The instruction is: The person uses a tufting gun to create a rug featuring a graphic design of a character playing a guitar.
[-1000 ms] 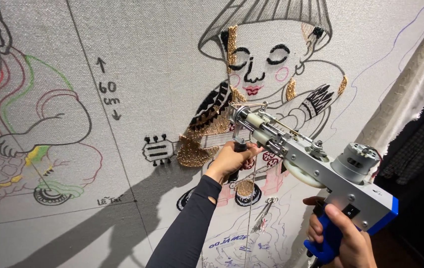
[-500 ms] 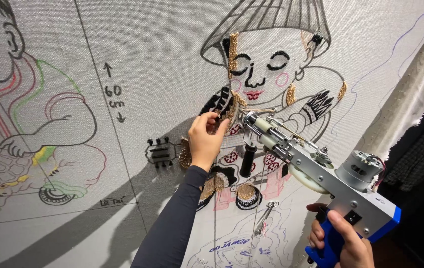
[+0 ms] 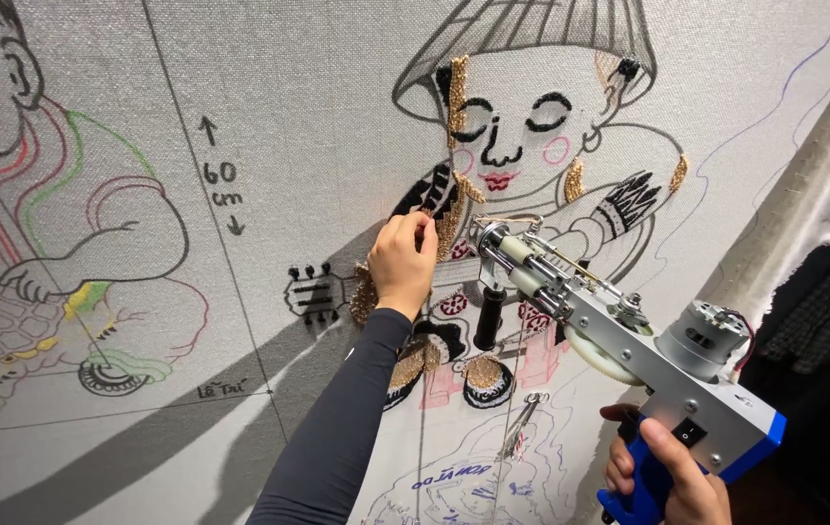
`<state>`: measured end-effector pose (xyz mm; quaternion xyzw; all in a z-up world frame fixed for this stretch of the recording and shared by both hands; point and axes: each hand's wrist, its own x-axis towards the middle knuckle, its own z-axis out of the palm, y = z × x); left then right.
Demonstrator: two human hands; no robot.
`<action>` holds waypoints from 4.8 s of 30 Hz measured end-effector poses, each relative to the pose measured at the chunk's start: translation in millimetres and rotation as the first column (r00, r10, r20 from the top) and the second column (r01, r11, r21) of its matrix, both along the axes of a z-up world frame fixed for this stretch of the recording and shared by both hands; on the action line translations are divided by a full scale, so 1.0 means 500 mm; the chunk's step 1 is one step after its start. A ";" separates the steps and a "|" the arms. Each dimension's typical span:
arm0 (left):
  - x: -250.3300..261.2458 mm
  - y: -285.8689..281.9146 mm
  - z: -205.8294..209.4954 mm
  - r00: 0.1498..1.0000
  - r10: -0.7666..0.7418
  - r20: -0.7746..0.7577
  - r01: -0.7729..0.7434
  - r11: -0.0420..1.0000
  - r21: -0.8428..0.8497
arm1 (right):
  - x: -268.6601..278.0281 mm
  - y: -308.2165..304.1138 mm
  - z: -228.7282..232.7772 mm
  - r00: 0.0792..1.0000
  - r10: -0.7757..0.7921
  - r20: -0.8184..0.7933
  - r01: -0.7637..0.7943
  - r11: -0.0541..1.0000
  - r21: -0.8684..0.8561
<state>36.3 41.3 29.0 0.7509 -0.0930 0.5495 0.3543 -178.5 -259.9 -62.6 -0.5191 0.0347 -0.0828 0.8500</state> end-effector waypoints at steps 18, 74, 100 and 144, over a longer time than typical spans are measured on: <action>0.013 -0.011 0.019 0.998 -0.001 -0.059 -0.006 0.993 -0.115 | 0.009 -0.006 -0.015 0.998 0.056 -0.025 -0.055 0.998 0.018; -0.041 0.016 -0.009 0.985 -0.169 0.013 0.170 0.985 -0.025 | 0.001 0.006 0.002 0.999 -0.003 -0.049 0.002 1.000 -0.022; 0.044 -0.100 -0.201 0.237 -0.956 -0.172 0.610 0.285 -0.740 | 0.000 0.066 0.073 0.996 0.081 0.032 -0.080 0.996 -0.026; 0.174 -0.048 -0.196 0.348 -0.917 -0.194 0.535 0.364 -0.762 | 0.061 0.204 0.102 0.985 -0.132 0.112 0.169 0.864 -0.474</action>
